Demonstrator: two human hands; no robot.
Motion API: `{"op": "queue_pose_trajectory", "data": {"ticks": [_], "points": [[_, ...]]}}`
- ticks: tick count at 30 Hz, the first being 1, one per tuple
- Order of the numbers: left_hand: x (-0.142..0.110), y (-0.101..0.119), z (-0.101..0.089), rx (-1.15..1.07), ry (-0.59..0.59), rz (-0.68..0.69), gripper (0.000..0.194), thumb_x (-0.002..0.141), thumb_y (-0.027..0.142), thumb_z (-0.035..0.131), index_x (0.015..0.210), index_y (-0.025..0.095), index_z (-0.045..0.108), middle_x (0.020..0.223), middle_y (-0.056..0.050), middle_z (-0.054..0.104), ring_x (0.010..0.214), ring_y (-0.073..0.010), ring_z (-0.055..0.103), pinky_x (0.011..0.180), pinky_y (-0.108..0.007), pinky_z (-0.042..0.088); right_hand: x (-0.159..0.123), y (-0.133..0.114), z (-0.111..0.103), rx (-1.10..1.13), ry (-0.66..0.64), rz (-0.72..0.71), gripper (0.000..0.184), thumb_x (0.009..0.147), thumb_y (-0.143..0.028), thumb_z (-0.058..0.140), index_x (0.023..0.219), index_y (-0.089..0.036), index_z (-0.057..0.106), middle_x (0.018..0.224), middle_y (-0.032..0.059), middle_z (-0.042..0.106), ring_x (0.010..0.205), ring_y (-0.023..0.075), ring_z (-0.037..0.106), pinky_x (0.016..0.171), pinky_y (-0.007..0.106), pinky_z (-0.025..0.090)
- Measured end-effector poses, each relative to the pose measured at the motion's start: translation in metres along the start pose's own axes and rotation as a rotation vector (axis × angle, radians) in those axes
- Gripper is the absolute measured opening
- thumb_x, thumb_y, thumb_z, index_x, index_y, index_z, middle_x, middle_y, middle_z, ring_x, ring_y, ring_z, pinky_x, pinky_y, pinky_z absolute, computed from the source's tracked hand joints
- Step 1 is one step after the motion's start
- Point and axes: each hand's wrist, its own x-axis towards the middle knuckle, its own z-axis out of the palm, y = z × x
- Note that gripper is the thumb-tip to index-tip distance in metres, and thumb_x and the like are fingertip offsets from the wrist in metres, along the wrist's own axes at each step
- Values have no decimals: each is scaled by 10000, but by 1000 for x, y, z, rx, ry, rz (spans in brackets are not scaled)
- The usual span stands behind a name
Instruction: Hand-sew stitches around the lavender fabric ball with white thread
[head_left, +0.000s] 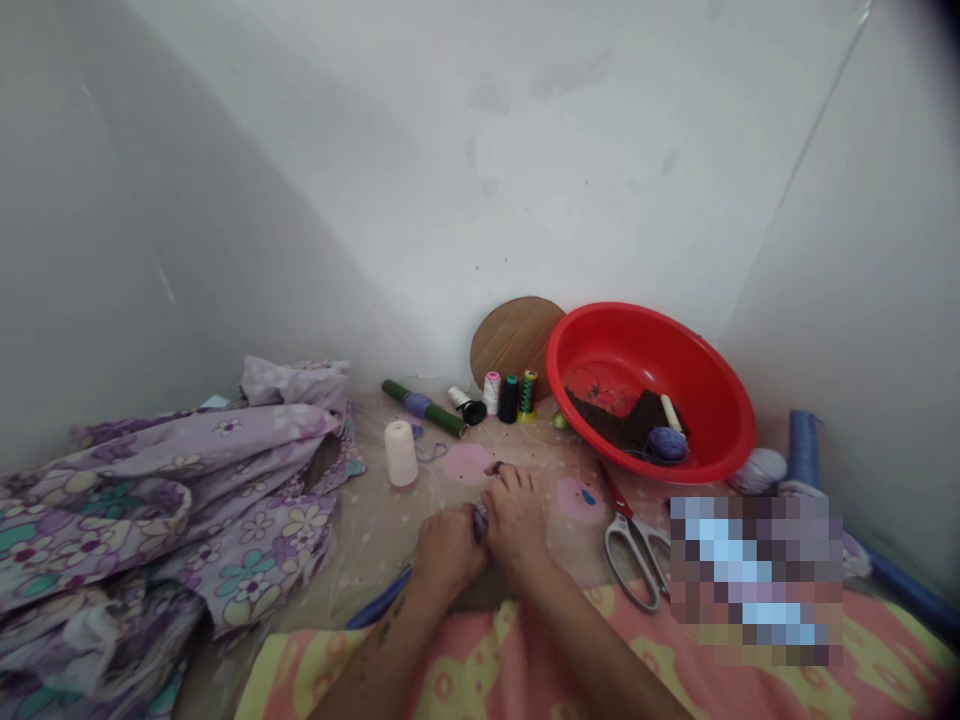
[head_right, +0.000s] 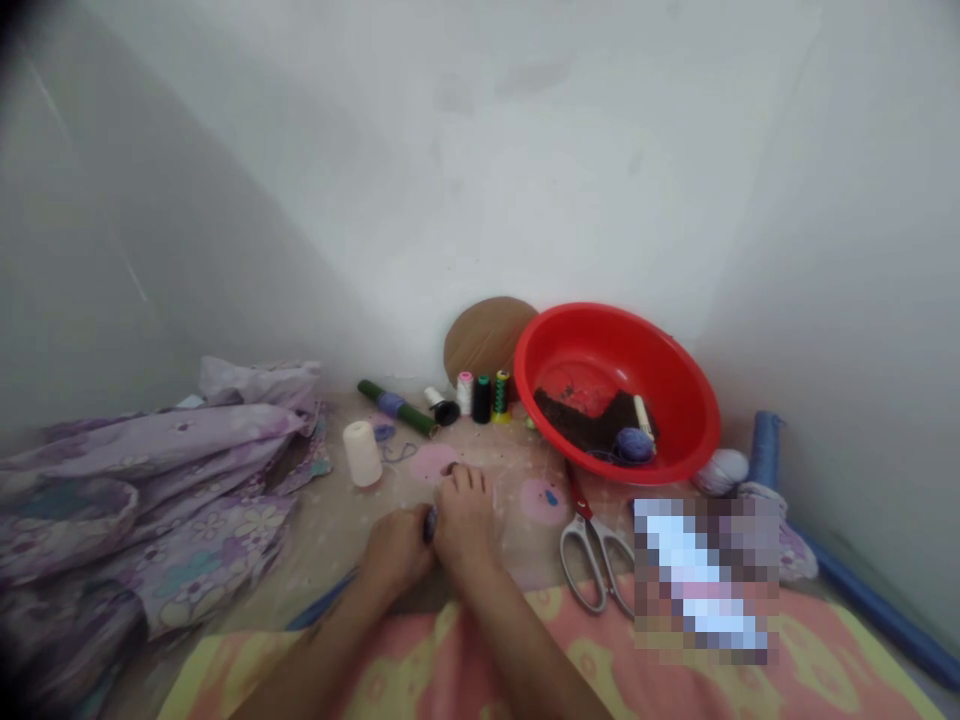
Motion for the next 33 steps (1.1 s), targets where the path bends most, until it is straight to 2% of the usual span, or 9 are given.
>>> {"op": "queue_pose_trajectory", "data": {"ticks": [4, 7, 9, 12, 16, 19, 25, 29, 33], "points": [[-1, 2, -3, -12, 0, -7, 489, 734, 533, 319, 921, 159, 573, 848, -136, 623, 803, -260, 571, 667, -318, 378, 9, 6, -8, 578, 216, 217, 187, 805, -298, 366, 716, -193, 493, 717, 28, 533, 667, 145, 488, 615, 284, 385], [-1, 3, -6, -45, -15, -19, 506, 727, 550, 324, 934, 161, 573, 857, -129, 623, 813, -253, 567, 673, -307, 370, 18, 18, -22, 1118, 215, 471, 181, 796, -381, 368, 734, -216, 407, 552, -56, 475, 358, 70, 350, 375, 199, 286], [0, 2, -6, -64, -29, -34, 496, 722, 542, 348, 947, 162, 574, 872, -127, 622, 826, -251, 562, 681, -303, 365, 23, 29, -35, 1313, 291, 532, 177, 756, -381, 440, 729, -218, 376, 557, -66, 485, 360, 59, 367, 380, 185, 297], [2, 1, -6, -81, -47, -46, 498, 719, 541, 360, 963, 163, 576, 894, -128, 619, 844, -251, 554, 699, -306, 359, 29, 46, -61, 1278, 611, 456, 154, 728, -327, 506, 726, -207, 408, 517, -87, 414, 489, 71, 452, 541, 219, 398], [4, -2, -2, -73, -23, -30, 504, 717, 555, 353, 942, 168, 584, 869, -116, 623, 822, -245, 559, 679, -296, 362, 28, 63, -86, 799, 934, 351, 124, 739, -295, 507, 714, -182, 462, 601, -55, 450, 595, 75, 467, 636, 230, 390], [5, -4, 0, -52, -3, -5, 491, 719, 552, 348, 911, 170, 590, 842, -114, 628, 792, -248, 568, 644, -294, 365, 21, 69, -81, 642, 765, 368, 134, 747, -310, 489, 737, -176, 496, 604, -45, 454, 546, 77, 436, 555, 210, 368], [5, -5, 0, -51, 7, 3, 500, 723, 560, 327, 905, 174, 589, 824, -113, 630, 778, -251, 571, 618, -291, 363, 6, 59, -43, 400, 32, 255, 188, 674, -328, 541, 758, -175, 610, 565, -16, 552, 525, 118, 487, 516, 222, 362], [5, -4, -3, -73, -10, 3, 507, 718, 564, 332, 923, 175, 586, 839, -113, 631, 791, -246, 572, 616, -280, 359, -2, 45, -34, 347, -199, 164, 175, 699, -272, 496, 755, -207, 648, 698, 8, 640, 628, 139, 554, 576, 230, 385], [7, -5, -1, -88, -19, -18, 495, 715, 556, 342, 922, 180, 588, 854, -111, 634, 802, -240, 572, 630, -277, 356, -7, 39, -35, 327, -291, 133, 180, 710, -260, 487, 774, -223, 652, 701, -7, 649, 627, 131, 559, 570, 221, 373]]}}
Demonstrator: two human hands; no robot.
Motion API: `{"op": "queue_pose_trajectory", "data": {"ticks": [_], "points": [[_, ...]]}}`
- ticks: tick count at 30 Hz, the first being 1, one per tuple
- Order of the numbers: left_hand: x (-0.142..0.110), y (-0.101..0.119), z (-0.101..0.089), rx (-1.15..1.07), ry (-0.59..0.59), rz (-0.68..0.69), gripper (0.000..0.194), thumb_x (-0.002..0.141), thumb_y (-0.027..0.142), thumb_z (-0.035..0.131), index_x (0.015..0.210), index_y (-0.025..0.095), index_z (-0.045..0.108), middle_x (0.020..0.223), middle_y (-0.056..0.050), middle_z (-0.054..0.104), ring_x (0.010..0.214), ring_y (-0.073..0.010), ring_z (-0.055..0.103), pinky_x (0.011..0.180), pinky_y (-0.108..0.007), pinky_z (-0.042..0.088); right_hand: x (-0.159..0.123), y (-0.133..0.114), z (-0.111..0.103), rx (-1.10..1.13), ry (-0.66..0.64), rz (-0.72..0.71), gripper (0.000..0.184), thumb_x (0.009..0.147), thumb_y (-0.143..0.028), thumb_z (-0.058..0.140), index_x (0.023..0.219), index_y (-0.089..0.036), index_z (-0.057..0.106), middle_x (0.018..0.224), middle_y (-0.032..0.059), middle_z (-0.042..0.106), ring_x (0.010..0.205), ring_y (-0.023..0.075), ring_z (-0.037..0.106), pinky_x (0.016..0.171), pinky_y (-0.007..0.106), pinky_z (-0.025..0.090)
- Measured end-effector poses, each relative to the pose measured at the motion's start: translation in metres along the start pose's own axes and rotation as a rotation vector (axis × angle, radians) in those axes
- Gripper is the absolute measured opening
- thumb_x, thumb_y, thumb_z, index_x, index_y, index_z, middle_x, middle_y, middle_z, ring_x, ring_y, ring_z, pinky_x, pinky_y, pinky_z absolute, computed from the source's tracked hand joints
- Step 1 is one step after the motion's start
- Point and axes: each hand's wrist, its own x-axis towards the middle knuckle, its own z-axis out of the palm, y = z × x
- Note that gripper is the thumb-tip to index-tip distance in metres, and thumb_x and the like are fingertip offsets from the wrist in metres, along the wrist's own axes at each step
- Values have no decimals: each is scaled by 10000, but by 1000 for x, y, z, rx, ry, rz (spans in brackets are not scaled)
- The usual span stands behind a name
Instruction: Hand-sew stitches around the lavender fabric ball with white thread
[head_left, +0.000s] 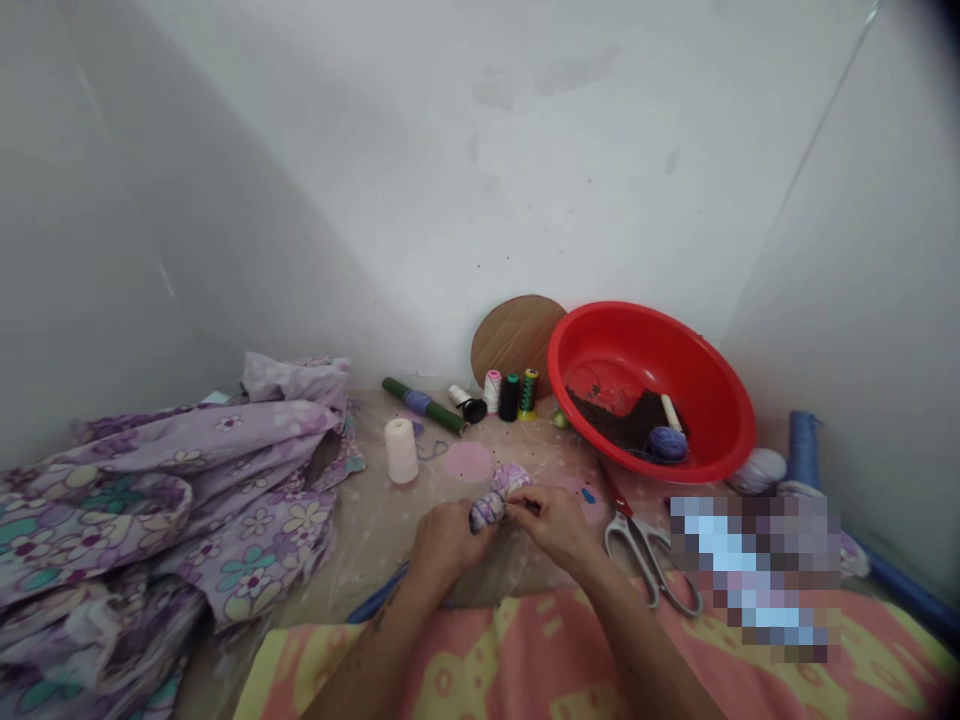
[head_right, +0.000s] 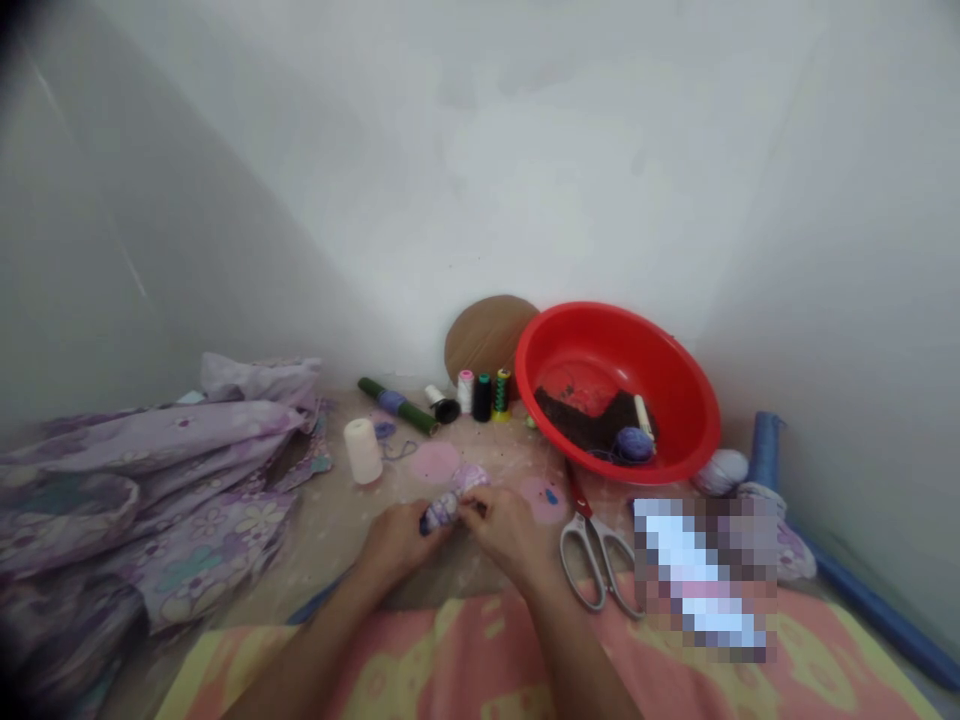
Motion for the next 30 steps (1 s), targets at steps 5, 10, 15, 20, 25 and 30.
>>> {"op": "queue_pose_trajectory", "data": {"ticks": [5, 10, 15, 20, 25, 30], "points": [[2, -5, 1, -8, -13, 43, 461, 679, 547, 402, 929, 205, 583, 851, -93, 639, 793, -243, 575, 607, -272, 355, -4, 0, -4, -75, -119, -67, 231, 739, -270, 457, 633, -195, 647, 552, -21, 603, 506, 98, 500, 471, 193, 301], [2, -7, -4, -38, -54, 87, 398, 664, 452, 459, 965, 216, 568, 878, -67, 636, 803, -230, 570, 609, -257, 352, -8, -6, -8, -215, -159, -75, 194, 677, -193, 487, 720, -248, 668, 652, -16, 656, 588, 124, 557, 510, 201, 323], [5, -11, -2, -103, -84, 108, 338, 673, 330, 444, 959, 211, 578, 863, -47, 634, 776, -193, 563, 599, -226, 339, -9, -6, -2, -241, -144, -74, 328, 658, -121, 452, 837, -315, 647, 798, -27, 673, 708, 148, 600, 582, 217, 378], [11, -18, 2, -186, -88, 137, 304, 671, 313, 440, 911, 206, 593, 824, -36, 637, 735, -175, 560, 576, -210, 330, -9, -5, 10, -317, -54, -77, 342, 658, -104, 449, 880, -290, 630, 793, -2, 670, 715, 166, 602, 597, 229, 391], [16, -20, -1, -267, -118, 151, 291, 675, 313, 432, 872, 183, 602, 786, -27, 636, 717, -174, 556, 569, -208, 340, -7, -1, 14, -363, -101, -18, 232, 650, -124, 470, 732, -240, 654, 659, 19, 651, 604, 158, 568, 521, 225, 353], [15, -21, -7, -287, -91, 156, 295, 694, 313, 402, 830, 157, 612, 752, -24, 631, 678, -164, 549, 540, -204, 333, -5, 18, 3, 131, -336, 28, 105, 638, -166, 514, 609, -178, 613, 529, -32, 552, 505, 92, 473, 477, 185, 322]]}}
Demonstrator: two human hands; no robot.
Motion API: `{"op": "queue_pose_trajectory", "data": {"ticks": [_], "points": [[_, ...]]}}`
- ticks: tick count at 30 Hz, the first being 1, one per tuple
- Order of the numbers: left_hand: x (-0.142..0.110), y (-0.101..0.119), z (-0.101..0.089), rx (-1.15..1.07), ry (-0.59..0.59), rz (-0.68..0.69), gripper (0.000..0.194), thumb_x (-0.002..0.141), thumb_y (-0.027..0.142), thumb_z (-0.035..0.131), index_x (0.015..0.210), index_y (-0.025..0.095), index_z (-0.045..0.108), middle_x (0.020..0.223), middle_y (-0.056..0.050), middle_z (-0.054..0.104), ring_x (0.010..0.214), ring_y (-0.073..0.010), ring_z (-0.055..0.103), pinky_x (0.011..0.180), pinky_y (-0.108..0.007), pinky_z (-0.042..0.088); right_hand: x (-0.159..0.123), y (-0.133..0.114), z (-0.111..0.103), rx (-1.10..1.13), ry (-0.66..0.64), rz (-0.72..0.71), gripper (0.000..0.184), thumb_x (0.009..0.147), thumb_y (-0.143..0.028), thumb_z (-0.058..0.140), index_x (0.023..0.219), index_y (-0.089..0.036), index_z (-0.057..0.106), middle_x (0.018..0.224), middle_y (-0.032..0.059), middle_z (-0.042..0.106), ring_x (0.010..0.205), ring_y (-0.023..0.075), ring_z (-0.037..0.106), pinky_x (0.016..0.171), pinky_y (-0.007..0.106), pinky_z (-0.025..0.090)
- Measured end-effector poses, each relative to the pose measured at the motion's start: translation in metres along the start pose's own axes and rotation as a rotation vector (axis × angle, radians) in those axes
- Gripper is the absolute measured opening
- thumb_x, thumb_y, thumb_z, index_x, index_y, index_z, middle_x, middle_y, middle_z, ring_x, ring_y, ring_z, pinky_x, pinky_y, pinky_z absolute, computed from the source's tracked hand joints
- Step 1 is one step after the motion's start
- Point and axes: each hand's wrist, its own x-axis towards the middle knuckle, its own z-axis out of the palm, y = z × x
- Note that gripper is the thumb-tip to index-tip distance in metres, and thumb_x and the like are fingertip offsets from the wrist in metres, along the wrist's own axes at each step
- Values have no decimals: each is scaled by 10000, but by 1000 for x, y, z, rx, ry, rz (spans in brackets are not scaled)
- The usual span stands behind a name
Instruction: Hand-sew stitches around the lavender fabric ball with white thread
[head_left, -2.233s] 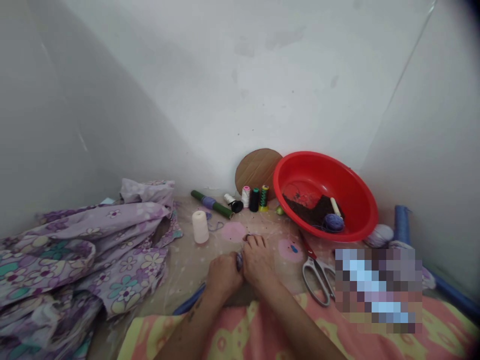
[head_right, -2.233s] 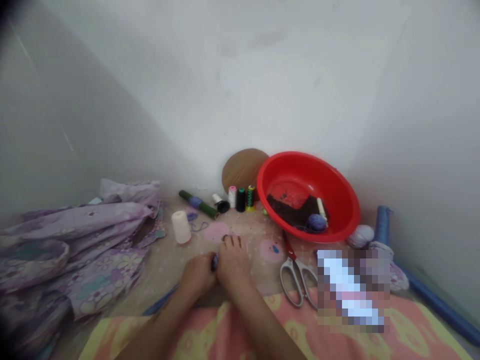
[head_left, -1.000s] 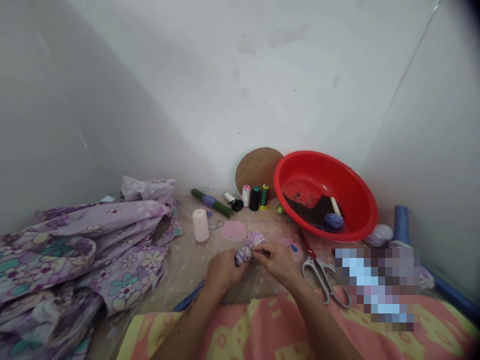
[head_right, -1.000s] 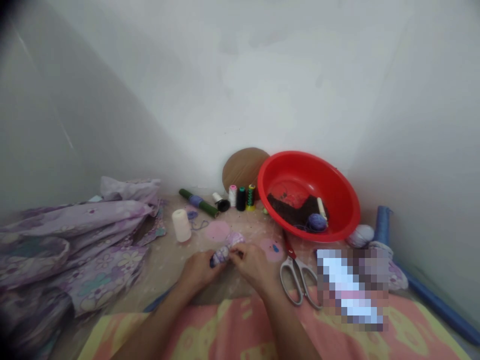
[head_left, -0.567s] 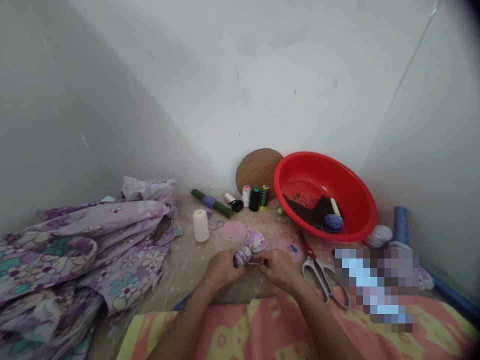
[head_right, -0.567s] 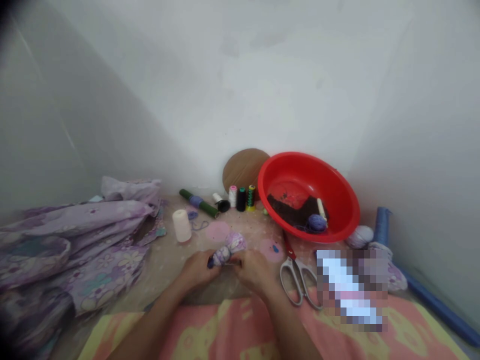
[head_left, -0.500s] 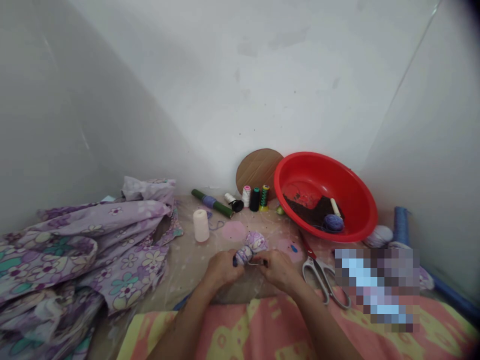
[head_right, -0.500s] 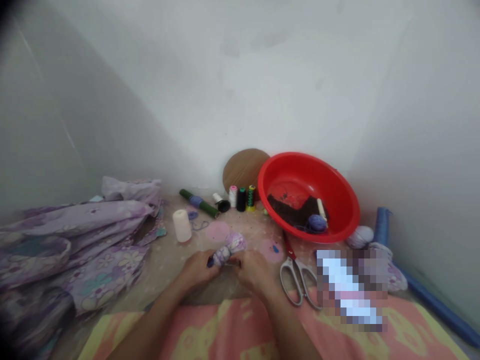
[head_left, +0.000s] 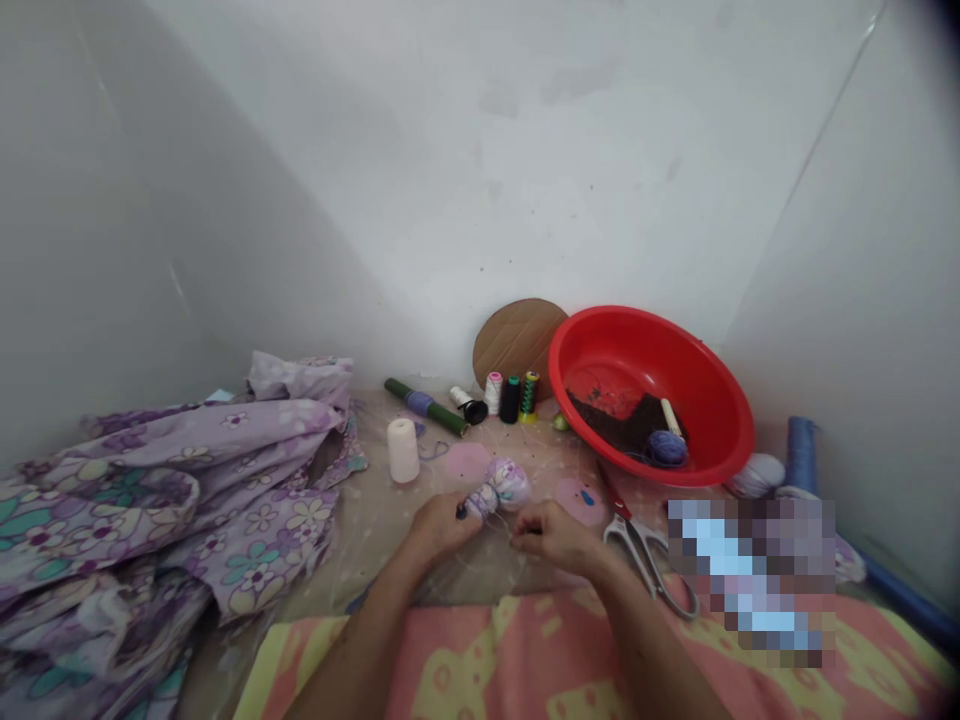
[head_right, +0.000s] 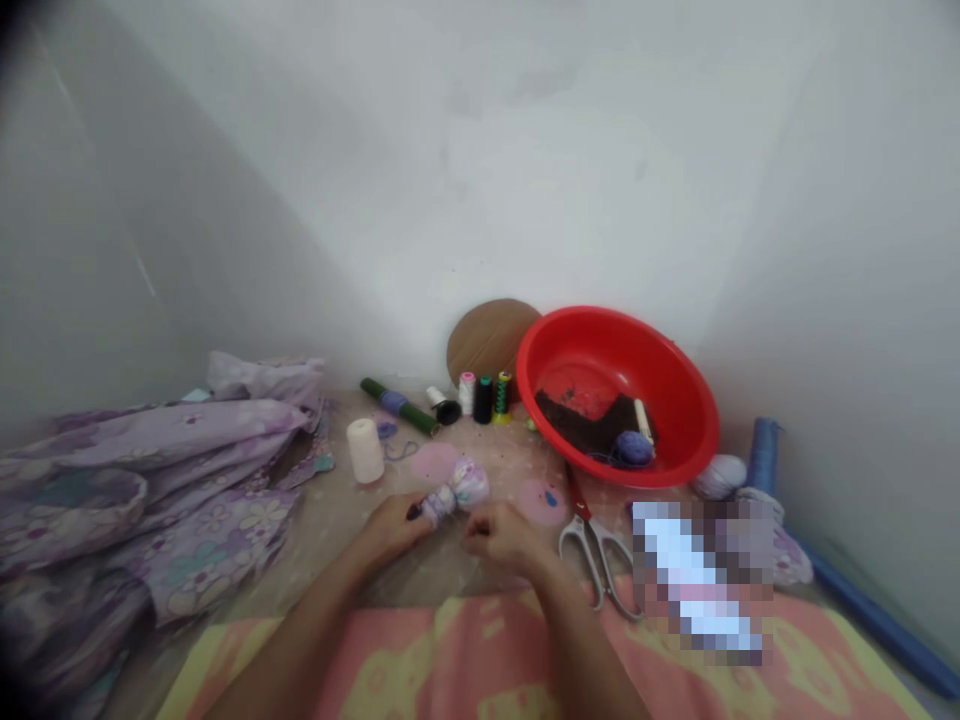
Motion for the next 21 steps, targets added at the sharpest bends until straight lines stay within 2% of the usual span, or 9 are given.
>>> {"op": "queue_pose_trajectory", "data": {"ticks": [4, 7, 10, 14, 17, 21], "points": [[0, -3, -2, 23, 65, 31, 321, 689, 300, 428, 952, 202, 585, 855, -14, 632, 740, -161, 556, 599, -205, 362, -4, 7, -12, 352, -119, 5, 73, 635, -216, 554, 597, -165, 590, 505, -58, 497, 472, 62, 414, 484, 178, 320], [-1, -5, 1, 68, 131, 8, 442, 658, 307, 489, 1094, 233, 511, 979, -30, 611, 838, -188, 553, 685, -234, 383, -7, 6, -18, 436, -160, 51, 94, 613, -245, 590, 590, -154, 583, 505, -60, 485, 468, 53, 393, 490, 180, 312], [-2, -6, 5, 114, 200, -10, 517, 646, 337, 523, 1149, 230, 467, 1031, -56, 591, 880, -213, 545, 733, -275, 387, -9, 3, -23, 467, -252, 83, 139, 592, -275, 622, 597, -141, 587, 503, -57, 477, 465, 47, 377, 481, 180, 295], [-4, -3, 6, 91, 324, 100, 440, 655, 342, 537, 1081, 236, 512, 1078, -51, 545, 923, -203, 518, 750, -288, 397, -15, -6, -27, 524, -388, 85, 205, 579, -319, 650, 634, -127, 601, 515, -52, 487, 455, 37, 364, 462, 175, 272], [-5, 0, 4, 45, 436, 211, 355, 653, 355, 560, 988, 241, 570, 1123, -56, 503, 989, -209, 475, 796, -318, 389, -18, -14, -27, 538, -420, 47, 235, 570, -336, 666, 631, -117, 605, 506, -52, 482, 440, 27, 355, 449, 166, 264], [-5, 2, 3, -25, 577, 344, 209, 666, 327, 574, 850, 245, 631, 1073, -55, 530, 976, -206, 473, 811, -342, 383, -22, -27, -26, 536, -473, -4, 233, 571, -333, 668, 639, -115, 621, 524, -36, 515, 439, 27, 385, 455, 164, 294]]}}
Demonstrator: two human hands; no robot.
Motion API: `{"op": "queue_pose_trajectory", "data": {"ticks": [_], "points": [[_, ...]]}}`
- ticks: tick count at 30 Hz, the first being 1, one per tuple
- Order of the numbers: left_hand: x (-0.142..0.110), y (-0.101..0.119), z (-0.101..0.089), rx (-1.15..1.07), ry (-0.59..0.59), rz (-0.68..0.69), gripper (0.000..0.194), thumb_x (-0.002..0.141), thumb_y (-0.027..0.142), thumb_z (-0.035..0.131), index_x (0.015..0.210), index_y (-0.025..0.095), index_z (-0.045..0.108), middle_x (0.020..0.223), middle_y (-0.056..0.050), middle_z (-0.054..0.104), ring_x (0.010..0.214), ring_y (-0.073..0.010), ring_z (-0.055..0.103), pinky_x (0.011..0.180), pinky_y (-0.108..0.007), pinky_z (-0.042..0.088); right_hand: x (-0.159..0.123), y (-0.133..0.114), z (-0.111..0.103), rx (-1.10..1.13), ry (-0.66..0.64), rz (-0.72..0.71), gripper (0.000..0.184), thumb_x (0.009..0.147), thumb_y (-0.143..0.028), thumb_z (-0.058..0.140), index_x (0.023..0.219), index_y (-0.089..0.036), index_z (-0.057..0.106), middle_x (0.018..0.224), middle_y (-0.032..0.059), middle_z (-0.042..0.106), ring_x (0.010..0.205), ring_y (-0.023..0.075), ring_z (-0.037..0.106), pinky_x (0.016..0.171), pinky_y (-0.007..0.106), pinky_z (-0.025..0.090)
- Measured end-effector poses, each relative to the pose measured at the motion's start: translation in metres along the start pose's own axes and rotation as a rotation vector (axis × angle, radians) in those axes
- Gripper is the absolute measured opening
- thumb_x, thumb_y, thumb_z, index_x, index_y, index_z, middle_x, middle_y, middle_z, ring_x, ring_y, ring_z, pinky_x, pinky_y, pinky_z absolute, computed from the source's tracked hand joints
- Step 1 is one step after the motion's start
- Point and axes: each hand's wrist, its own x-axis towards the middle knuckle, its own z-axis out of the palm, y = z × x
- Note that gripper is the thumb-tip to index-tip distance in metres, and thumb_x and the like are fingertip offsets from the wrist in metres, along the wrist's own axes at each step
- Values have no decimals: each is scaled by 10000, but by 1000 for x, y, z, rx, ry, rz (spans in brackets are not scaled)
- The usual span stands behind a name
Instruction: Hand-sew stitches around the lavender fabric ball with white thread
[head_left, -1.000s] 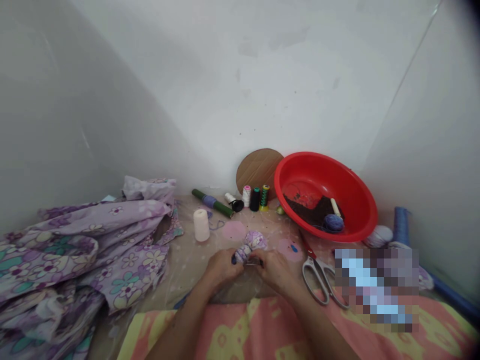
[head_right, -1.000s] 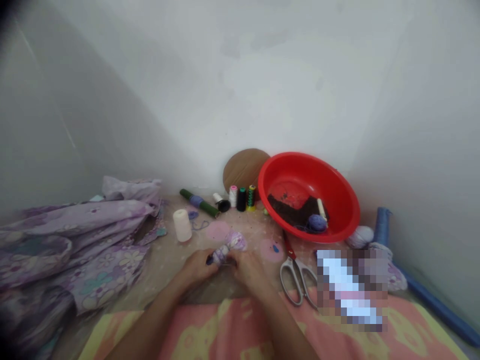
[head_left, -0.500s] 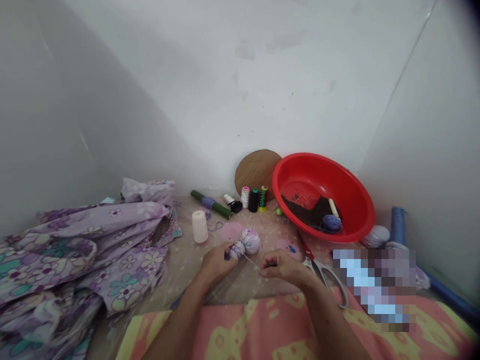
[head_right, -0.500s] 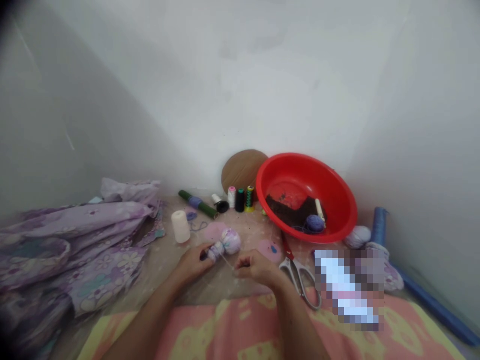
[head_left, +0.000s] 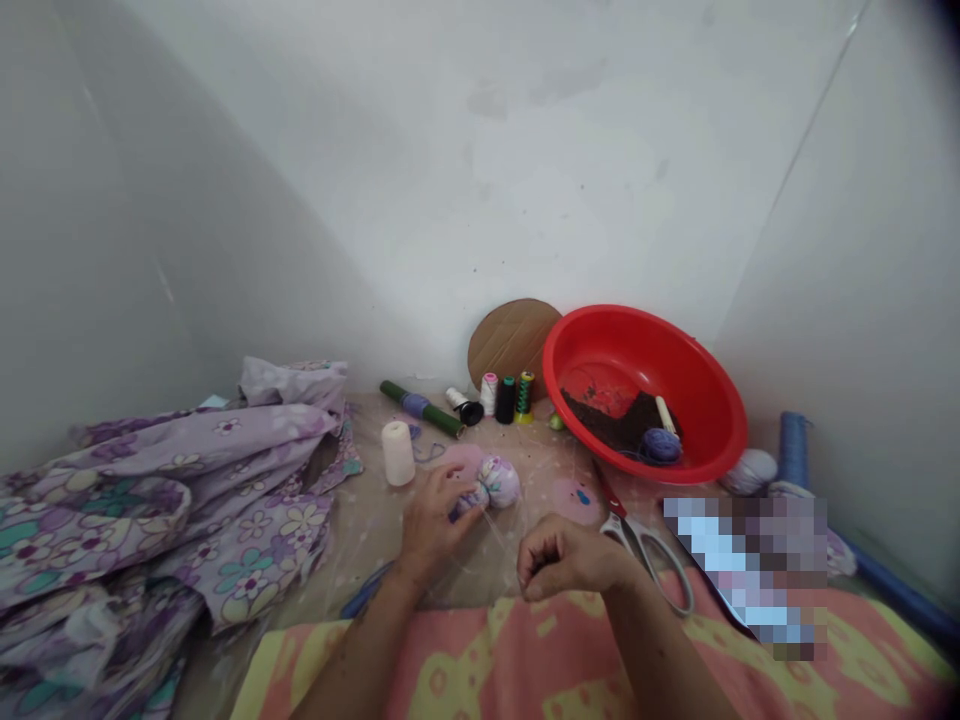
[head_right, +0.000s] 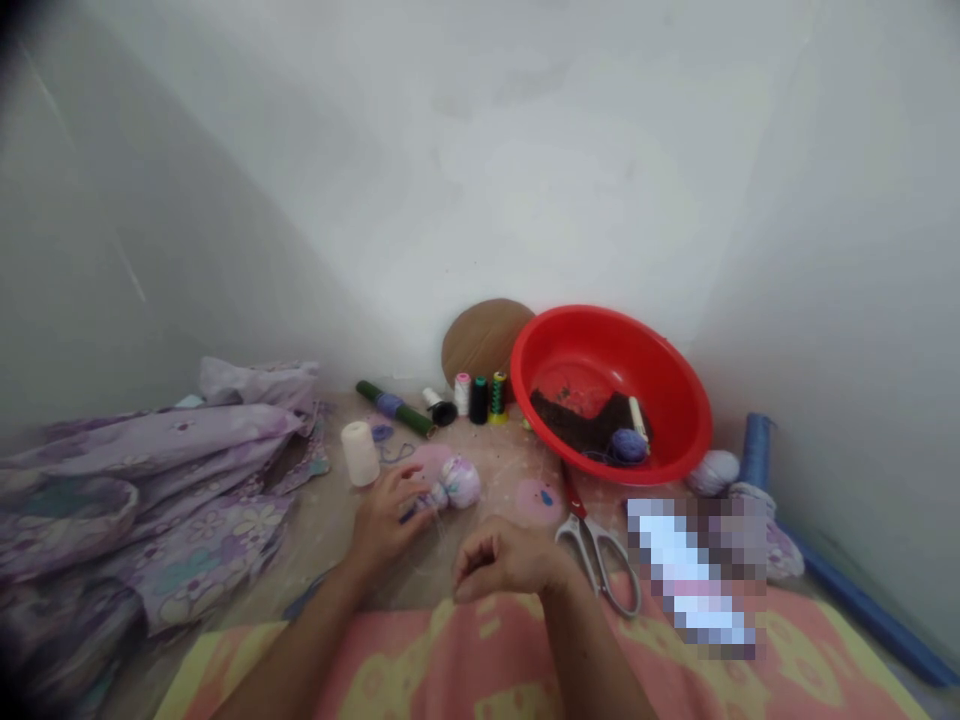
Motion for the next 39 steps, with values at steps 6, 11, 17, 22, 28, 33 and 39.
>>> {"op": "queue_pose_trajectory", "data": {"ticks": [6, 11, 17, 22, 28, 33, 39], "points": [[0, -2, 3, -180, 60, -2, 108, 698, 262, 544, 704, 219, 643, 1035, -53, 559, 977, -194, 482, 840, -338, 364, -4, -6, 1, 25, -13, -29, 205, 579, -307, 666, 671, -128, 627, 569, -22, 551, 472, 43, 432, 478, 174, 324], [1, -12, 7, -370, 91, -137, 98, 680, 245, 557, 655, 193, 636, 944, -59, 592, 924, -182, 519, 826, -322, 378, -7, 2, -9, 81, 175, -85, 179, 599, -296, 659, 673, -138, 615, 517, -43, 501, 430, 28, 365, 433, 170, 259], [5, -16, 5, -445, 32, -215, 126, 672, 275, 569, 624, 178, 635, 805, -54, 621, 802, -174, 553, 769, -311, 401, 1, 17, -13, 264, 412, -192, 146, 611, -261, 639, 714, -163, 606, 409, -94, 340, 356, 17, 232, 370, 175, 148], [6, -16, 4, -585, 32, -272, 115, 652, 273, 584, 634, 168, 628, 856, -66, 606, 831, -176, 544, 753, -285, 407, 6, 21, -12, 357, 438, -243, 187, 604, -279, 642, 739, -160, 592, 424, -95, 342, 351, 16, 213, 363, 181, 134], [4, -16, 1, -751, 48, -357, 133, 643, 287, 591, 631, 157, 620, 896, -59, 587, 862, -178, 535, 775, -275, 390, 12, 20, -11, 138, 567, -146, 200, 648, -339, 606, 628, -155, 531, 448, -82, 346, 371, 21, 246, 371, 188, 159], [4, -13, -7, -902, -19, -417, 131, 611, 274, 607, 584, 146, 608, 869, -60, 590, 855, -189, 527, 772, -287, 384, 17, 22, -10, -16, 570, -60, 241, 654, -389, 591, 614, -164, 517, 442, -78, 338, 392, 29, 251, 381, 191, 156], [2, -10, -16, -1084, -212, -391, 116, 618, 233, 588, 534, 155, 565, 806, -42, 570, 780, -167, 528, 722, -277, 390, 16, 24, -10, 13, 493, -56, 204, 660, -364, 588, 650, -168, 531, 444, -80, 337, 380, 27, 252, 378, 188, 155]]}}
